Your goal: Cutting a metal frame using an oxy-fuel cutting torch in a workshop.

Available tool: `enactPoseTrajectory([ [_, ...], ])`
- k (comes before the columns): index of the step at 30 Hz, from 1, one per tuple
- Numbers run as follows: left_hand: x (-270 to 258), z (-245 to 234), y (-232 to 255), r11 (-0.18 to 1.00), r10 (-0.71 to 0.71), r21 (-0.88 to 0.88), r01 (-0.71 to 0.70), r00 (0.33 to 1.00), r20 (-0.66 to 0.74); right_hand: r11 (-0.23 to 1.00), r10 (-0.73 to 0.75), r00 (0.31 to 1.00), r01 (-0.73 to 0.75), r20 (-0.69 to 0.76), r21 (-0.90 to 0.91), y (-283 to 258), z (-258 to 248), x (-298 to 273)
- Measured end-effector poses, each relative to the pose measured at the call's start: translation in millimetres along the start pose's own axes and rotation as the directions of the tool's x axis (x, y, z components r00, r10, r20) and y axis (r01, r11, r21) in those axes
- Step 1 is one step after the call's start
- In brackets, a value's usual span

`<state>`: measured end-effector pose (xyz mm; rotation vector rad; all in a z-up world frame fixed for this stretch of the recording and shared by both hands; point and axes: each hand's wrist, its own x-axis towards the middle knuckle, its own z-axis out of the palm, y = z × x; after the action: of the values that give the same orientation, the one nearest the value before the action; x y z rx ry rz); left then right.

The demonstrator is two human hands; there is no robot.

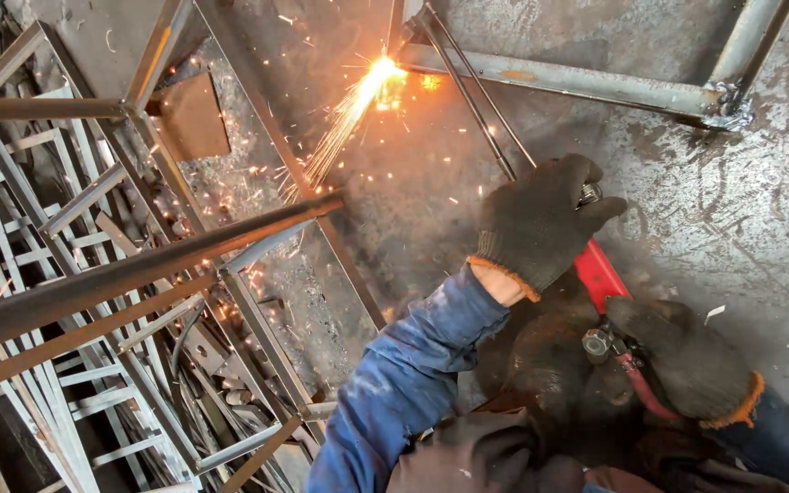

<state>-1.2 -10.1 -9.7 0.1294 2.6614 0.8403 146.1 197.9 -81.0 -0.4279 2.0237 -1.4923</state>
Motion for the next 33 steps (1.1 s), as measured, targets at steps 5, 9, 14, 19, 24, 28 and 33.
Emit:
enactPoseTrajectory([
  [5, -1, -2, 4, 1.000, 0.004, -0.006, -0.004, 1.000, 0.022, 0.435, 0.665, 0.686, -0.678, 0.296, 0.592, -22, -3, 5],
  [9, -1, 8, 1, 1.000, 0.005, -0.024, -0.006, 1.000, -0.014, 0.472, 0.738, 0.641, -0.714, 0.211, 0.517, -26, -6, 7],
  [14, -2, 2, 7, 1.000, 0.022, -0.004, -0.022, 1.000, 0.001, 0.552, 0.685, 0.698, -0.684, 0.208, 0.477, -26, -9, 5],
  [19, -2, 0, 8, 1.000, 0.030, -0.007, -0.030, 0.999, 0.025, 0.494, 0.759, 0.627, -0.732, 0.178, 0.470, -28, -8, 4],
  [24, 1, -6, 11, 1.000, 0.002, -0.020, 0.000, 0.993, 0.120, 0.368, 0.766, 0.585, -0.737, 0.264, 0.566, -5, 3, -8],
  [28, -1, -3, 10, 1.000, 0.012, -0.022, -0.010, 0.995, 0.102, 0.383, 0.783, 0.581, -0.732, 0.223, 0.563, -29, -7, 4],
  [33, -1, -2, 11, 0.999, 0.039, -0.015, -0.038, 0.996, 0.079, 0.417, 0.778, 0.590, -0.743, 0.217, 0.524, -17, -5, -3],
])
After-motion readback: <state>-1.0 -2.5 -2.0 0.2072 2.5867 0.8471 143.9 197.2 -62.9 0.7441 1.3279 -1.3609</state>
